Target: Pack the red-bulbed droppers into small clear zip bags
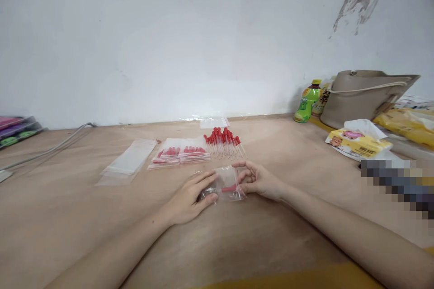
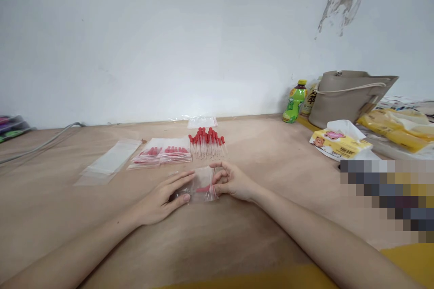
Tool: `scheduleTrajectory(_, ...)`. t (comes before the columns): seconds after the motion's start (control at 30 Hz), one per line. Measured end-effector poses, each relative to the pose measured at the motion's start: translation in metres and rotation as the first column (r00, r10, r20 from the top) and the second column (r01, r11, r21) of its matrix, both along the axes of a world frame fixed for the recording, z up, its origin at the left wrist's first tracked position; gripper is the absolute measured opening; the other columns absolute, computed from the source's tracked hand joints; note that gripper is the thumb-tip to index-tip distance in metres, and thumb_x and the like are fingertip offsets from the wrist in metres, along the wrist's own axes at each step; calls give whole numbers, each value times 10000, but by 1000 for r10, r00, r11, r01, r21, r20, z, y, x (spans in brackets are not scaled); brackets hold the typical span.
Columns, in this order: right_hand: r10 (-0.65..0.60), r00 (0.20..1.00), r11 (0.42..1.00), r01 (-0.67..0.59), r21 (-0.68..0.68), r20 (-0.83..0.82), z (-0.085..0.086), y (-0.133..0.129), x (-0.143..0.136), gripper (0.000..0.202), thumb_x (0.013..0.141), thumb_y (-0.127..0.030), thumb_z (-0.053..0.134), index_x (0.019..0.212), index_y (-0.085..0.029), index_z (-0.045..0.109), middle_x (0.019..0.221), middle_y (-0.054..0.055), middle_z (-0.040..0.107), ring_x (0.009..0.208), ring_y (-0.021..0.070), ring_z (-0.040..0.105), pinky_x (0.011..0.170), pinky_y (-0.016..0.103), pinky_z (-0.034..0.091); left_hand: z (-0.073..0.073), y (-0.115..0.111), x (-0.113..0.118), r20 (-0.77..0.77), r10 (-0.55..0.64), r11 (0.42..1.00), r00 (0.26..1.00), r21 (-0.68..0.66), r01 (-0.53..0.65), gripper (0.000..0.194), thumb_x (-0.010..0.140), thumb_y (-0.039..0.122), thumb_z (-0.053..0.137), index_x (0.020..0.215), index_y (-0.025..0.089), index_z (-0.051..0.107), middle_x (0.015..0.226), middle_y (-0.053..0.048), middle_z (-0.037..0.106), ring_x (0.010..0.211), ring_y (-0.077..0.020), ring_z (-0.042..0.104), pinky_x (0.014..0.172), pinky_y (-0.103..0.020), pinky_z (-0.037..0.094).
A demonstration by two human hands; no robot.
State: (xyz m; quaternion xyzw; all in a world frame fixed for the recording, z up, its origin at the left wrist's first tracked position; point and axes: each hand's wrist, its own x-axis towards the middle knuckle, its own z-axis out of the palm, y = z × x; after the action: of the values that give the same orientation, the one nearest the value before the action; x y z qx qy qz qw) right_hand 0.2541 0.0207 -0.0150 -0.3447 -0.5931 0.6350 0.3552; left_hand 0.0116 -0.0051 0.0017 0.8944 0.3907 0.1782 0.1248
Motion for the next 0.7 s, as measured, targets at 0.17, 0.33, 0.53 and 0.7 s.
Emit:
scheduleTrajectory(0.17, 20, 999, 1000, -19, -2, 51, 1, 8, 22, 670, 561, -191, 727, 1128, -187, 371, 760, -21, 615, 631, 98, 585, 620, 239, 462, 1, 4, -17, 69, -77, 997, 995, -20, 79, 458, 850, 361, 493, 1286, 260, 399, 1323, -43, 422, 1203, -227, 394, 992, -402, 345)
scheduleTrajectory(0.33, 33, 993, 998, -39, 54, 113, 3, 5, 25, 657, 637, -138, 619, 1211, -169, 300, 708, -36, 611, 576, 71, 531, 563, 194, 400, -1, 6, -19, 48, -94, 995, 994, -26, 95, 428, 849, 362, 500, 1260, 260, 432, 1252, -32, 496, 1168, -208, 428, 986, -377, 354)
scheduleTrajectory(0.53, 22, 983, 990, -46, 132, 180, 1, -1, 17, 710, 673, -118, 512, 1305, -181, 196, 795, -4, 634, 494, 44, 442, 489, 170, 333, 1, 6, -17, 47, -114, 992, 992, -42, 116, 395, 862, 355, 478, 1248, 272, 462, 1278, -38, 465, 1172, -216, 421, 984, -390, 351)
scheduleTrajectory(0.7, -472, 861, 835, 368, 409, 188, -4, 25, 25, 422, 658, -207, 559, 1069, -160, 473, 770, 10, 586, 559, 77, 485, 541, 207, 393, -1, 8, -19, 23, -112, 992, 993, -62, 113, 323, 863, 359, 480, 1178, 310, 535, 1310, -23, 438, 1214, -233, 377, 985, -422, 338)
